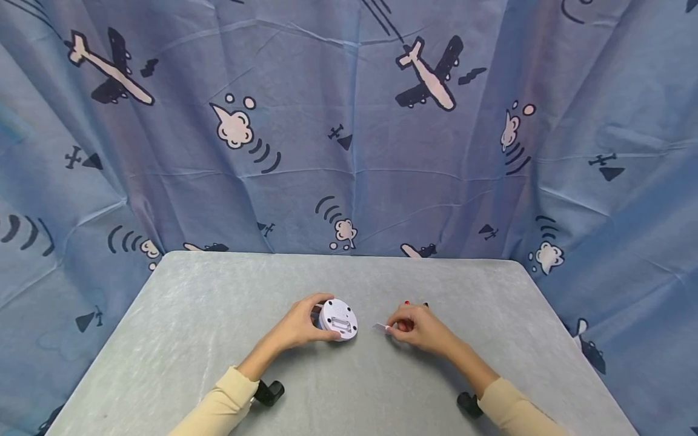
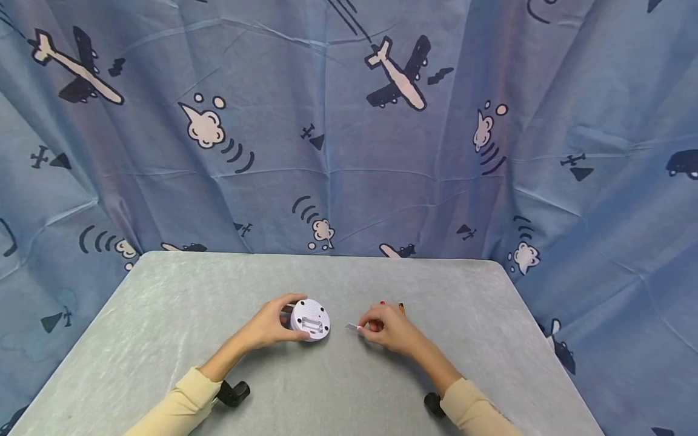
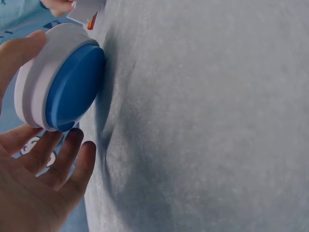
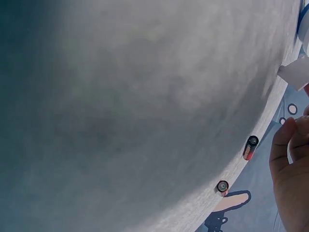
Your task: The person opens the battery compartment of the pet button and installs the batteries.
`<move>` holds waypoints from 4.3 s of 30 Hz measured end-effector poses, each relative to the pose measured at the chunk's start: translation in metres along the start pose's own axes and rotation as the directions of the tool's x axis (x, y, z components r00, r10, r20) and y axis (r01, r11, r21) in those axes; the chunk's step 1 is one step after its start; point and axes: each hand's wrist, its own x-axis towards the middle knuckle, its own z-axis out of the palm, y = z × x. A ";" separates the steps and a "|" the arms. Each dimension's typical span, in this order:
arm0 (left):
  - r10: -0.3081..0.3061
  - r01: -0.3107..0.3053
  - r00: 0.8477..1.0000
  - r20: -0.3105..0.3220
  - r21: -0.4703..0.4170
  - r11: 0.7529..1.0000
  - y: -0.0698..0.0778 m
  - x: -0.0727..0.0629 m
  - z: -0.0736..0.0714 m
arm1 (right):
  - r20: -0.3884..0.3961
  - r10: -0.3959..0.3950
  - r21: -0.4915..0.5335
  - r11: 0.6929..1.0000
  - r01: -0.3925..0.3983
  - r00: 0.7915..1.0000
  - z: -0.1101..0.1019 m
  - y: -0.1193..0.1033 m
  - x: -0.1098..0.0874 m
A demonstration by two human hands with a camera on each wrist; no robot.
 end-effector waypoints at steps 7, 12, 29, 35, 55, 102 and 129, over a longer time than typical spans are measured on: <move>-0.006 0.006 1.000 0.000 0.004 1.000 -0.001 -0.001 -0.002 | 0.010 -0.050 -0.003 0.999 0.050 0.999 0.001 0.002 -0.005; -0.003 0.003 1.000 0.004 0.013 1.000 -0.001 -0.002 -0.002 | -0.035 0.025 0.046 0.999 -0.023 0.999 -0.012 0.011 -0.014; -0.006 0.006 1.000 0.007 0.015 1.000 -0.006 -0.005 -0.005 | 0.025 0.245 -0.120 0.963 -0.241 0.969 -0.045 0.042 -0.003; 0.007 -0.007 1.000 0.012 0.023 1.000 -0.005 -0.007 -0.006 | 0.052 0.290 -0.152 0.948 -0.279 0.956 -0.046 0.044 0.006; 0.006 -0.008 0.997 0.079 0.028 1.000 -0.002 -0.014 -0.013 | 0.040 0.310 -0.132 0.944 -0.302 0.950 -0.042 0.046 0.004; 0.024 -0.026 1.000 0.015 0.154 0.988 -0.002 -0.008 -0.009 | 0.028 0.069 0.153 0.986 -0.073 0.997 0.010 -0.019 0.065; -0.003 0.000 1.000 0.021 0.149 0.989 0.001 -0.006 -0.002 | 0.062 0.101 0.031 0.994 -0.103 0.993 0.038 -0.033 0.082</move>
